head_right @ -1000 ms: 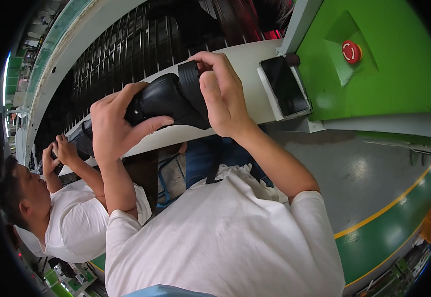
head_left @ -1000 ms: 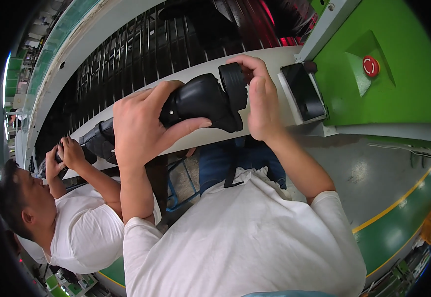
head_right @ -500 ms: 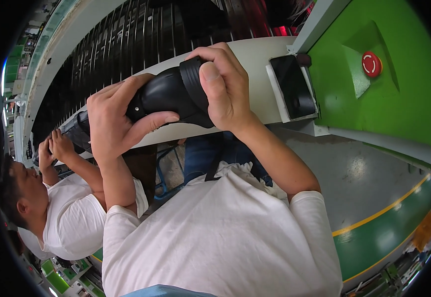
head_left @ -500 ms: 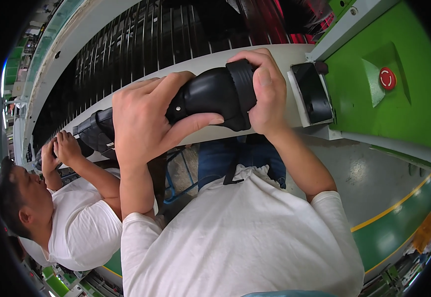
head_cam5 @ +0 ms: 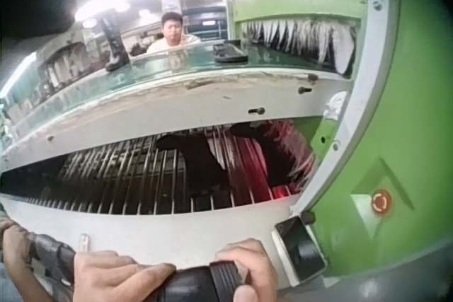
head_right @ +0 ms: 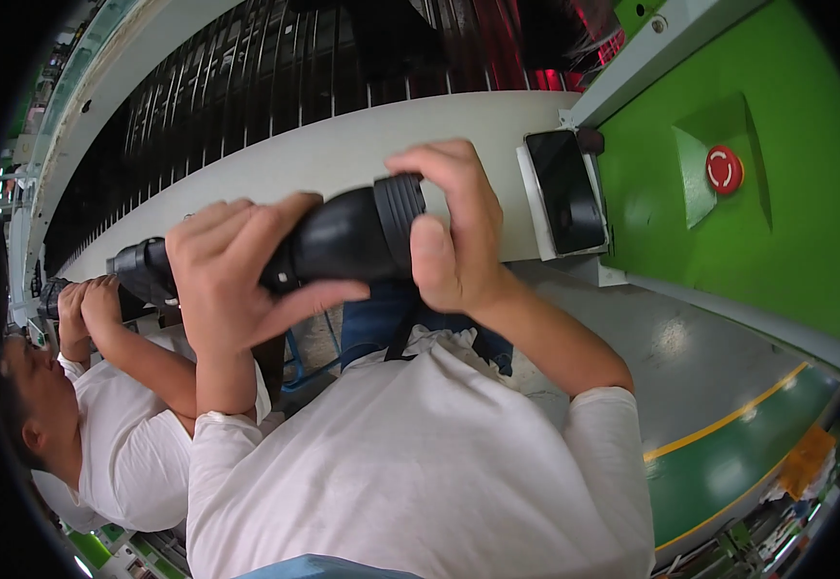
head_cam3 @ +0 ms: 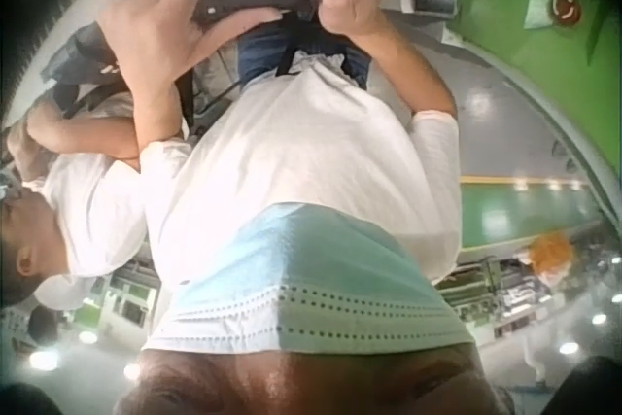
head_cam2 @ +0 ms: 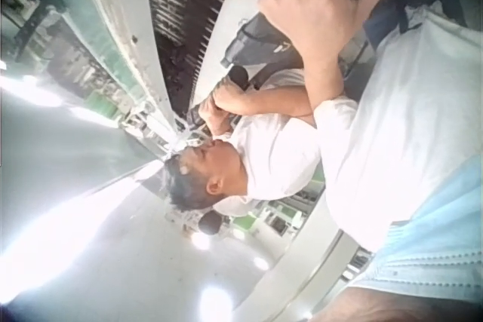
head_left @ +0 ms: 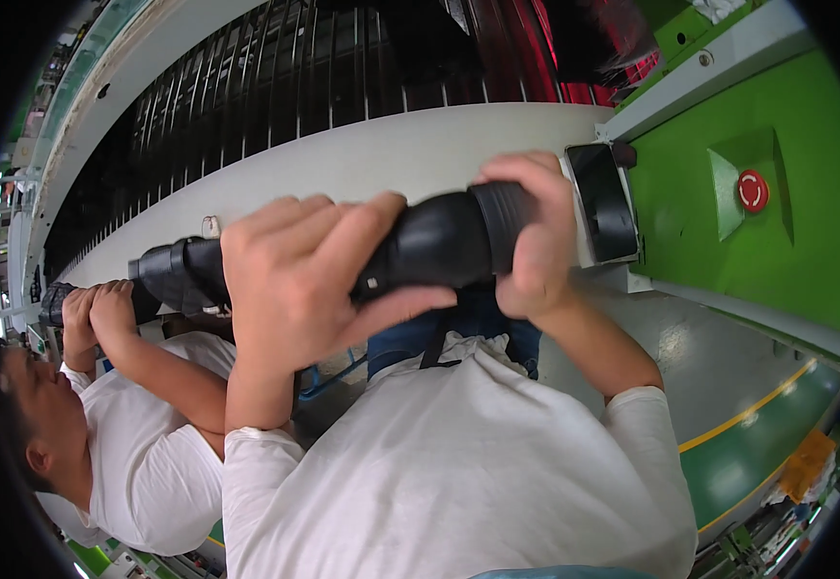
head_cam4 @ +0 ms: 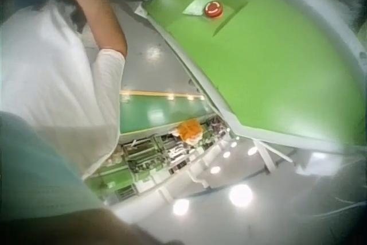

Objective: Inspecting and assembling leather boots on an industrial production line.

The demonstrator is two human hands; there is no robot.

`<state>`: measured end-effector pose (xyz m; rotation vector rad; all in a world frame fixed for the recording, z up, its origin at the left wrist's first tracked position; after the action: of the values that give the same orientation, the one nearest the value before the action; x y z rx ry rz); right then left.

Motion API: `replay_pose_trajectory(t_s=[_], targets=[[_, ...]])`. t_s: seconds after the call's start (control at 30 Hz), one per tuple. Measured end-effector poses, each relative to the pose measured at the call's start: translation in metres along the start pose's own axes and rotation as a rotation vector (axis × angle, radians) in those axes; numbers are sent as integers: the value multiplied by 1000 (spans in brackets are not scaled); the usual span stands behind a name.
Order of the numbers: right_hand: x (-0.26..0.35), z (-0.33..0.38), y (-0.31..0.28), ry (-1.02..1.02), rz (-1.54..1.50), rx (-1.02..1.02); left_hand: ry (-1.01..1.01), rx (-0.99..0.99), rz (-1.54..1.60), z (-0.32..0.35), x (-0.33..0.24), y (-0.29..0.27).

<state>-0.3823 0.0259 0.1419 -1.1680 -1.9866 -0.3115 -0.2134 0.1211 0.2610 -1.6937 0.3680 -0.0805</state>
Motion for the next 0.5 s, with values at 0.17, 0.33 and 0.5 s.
replay_pose_trajectory(t_s=[0.17, 0.33, 0.5], targets=[[17, 14, 5, -158, -76, -44, 22, -83, -5, 16, -27, 6], [16, 14, 9, -244, -68, -32, 32, -100, -20, 23, -27, 9], [21, 9, 7, -293, 1, 35, 62, -113, 14, 23, -21, 11]])
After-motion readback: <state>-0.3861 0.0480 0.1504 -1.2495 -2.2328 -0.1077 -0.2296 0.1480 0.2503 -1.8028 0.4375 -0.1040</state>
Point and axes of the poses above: each hand's wrist, its own z-axis away from the middle knuckle, its own y-axis out of the palm, x = y × z, the point moved 5 cm from there along -z, towards the middle knuckle, and after that the axes turned 14 degrees about x, right-handed, at the moved point
